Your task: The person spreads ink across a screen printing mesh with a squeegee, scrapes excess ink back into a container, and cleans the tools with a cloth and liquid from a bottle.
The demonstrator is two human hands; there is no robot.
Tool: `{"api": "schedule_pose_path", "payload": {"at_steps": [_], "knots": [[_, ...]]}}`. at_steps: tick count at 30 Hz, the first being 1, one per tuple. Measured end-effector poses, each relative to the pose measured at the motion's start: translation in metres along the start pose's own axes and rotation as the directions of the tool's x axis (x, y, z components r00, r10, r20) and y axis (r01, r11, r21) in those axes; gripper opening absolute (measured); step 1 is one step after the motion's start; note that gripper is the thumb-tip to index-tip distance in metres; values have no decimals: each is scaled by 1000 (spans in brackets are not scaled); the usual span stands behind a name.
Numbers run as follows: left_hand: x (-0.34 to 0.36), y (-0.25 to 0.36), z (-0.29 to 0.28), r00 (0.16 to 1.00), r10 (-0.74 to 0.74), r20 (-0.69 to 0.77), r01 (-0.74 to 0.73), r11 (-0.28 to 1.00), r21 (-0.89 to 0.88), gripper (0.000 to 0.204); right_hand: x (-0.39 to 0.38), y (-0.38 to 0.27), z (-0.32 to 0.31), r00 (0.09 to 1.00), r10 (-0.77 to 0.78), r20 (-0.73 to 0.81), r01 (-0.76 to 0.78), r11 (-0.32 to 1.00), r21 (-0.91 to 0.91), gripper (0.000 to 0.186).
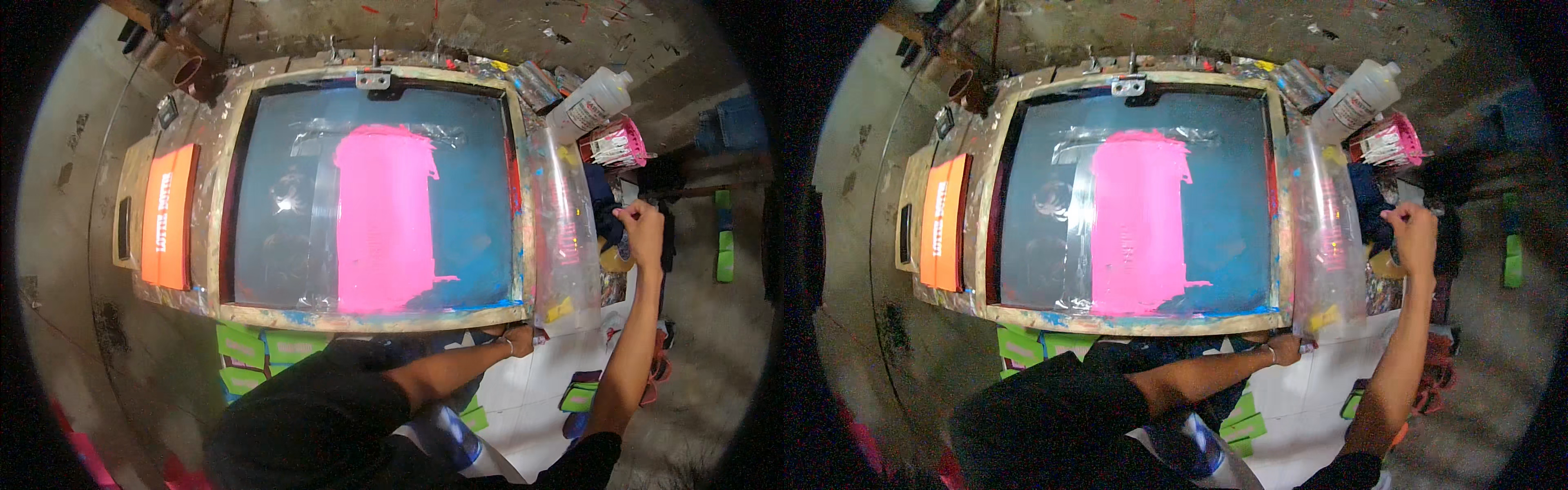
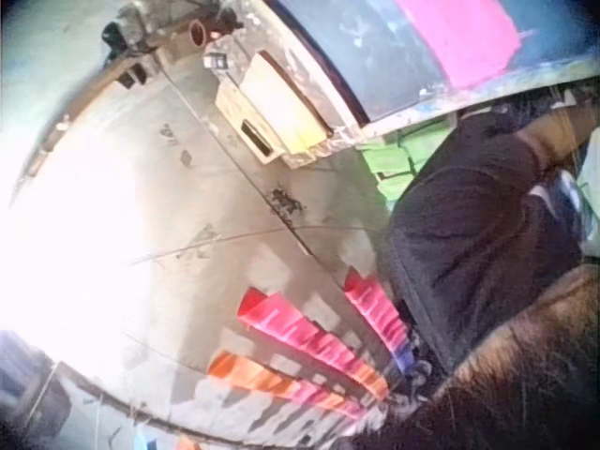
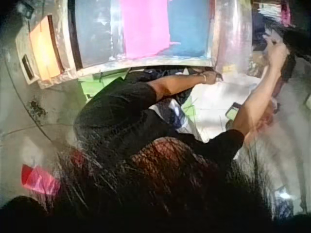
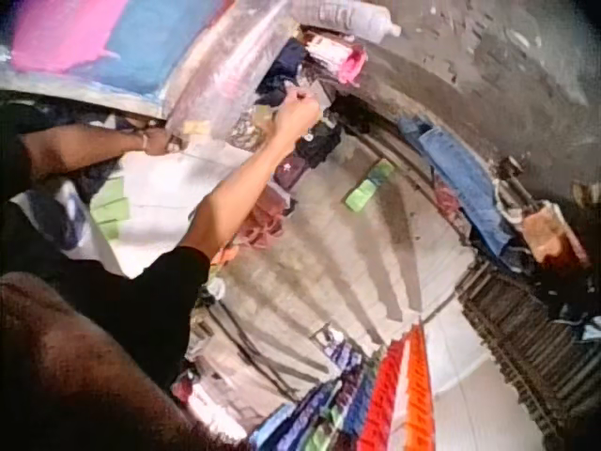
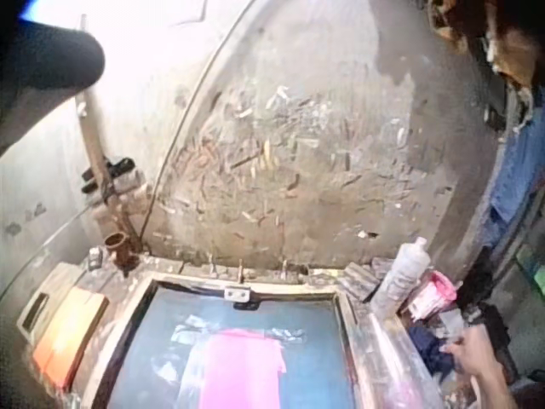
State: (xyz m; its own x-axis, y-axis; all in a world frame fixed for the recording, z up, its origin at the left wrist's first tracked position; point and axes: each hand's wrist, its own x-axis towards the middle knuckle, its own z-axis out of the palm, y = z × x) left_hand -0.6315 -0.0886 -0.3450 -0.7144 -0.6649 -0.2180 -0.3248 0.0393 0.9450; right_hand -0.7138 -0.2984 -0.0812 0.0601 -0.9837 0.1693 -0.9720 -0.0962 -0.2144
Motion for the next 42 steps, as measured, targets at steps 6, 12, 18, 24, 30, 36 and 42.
{"api": "schedule_pose_path", "payload": {"at_steps": [6, 12, 18, 24, 30, 36, 42], "knots": [[20, -48, 23, 985, 148, -86, -151, 988, -32, 32, 29, -9, -40, 996, -85, 18, 84, 996, 38, 18], [13, -52, 2, 973, -221, 71, 229, 961, -157, 61, 50, -26, -70, 988, -146, 40, 147, 989, -2, 17], [3, -27, -9, 972, -227, 56, 233, 960, -156, 66, 46, -16, -84, 998, -30, -51, 38, 985, 168, 20], [0, -30, -14, 965, -256, 62, 259, 965, -37, 65, 37, 0, -80, 984, -4, -180, 28, 991, 129, 18], [-16, 10, -19, 999, 28, -24, -28, 1000, 9, 37, 12, 44, -92, 941, 143, -305, -12, 919, 394, 21], [-35, 57, -21, 989, 61, 135, 5, 898, -441, 38, -65, 76, -144, 899, 277, -340, 64, 683, 728, 16], [-2, 78, -26, 947, 6, 322, 294, 397, -869, 39, -142, 47, -152, 731, 458, -506, 228, 535, 813, 20]]}}
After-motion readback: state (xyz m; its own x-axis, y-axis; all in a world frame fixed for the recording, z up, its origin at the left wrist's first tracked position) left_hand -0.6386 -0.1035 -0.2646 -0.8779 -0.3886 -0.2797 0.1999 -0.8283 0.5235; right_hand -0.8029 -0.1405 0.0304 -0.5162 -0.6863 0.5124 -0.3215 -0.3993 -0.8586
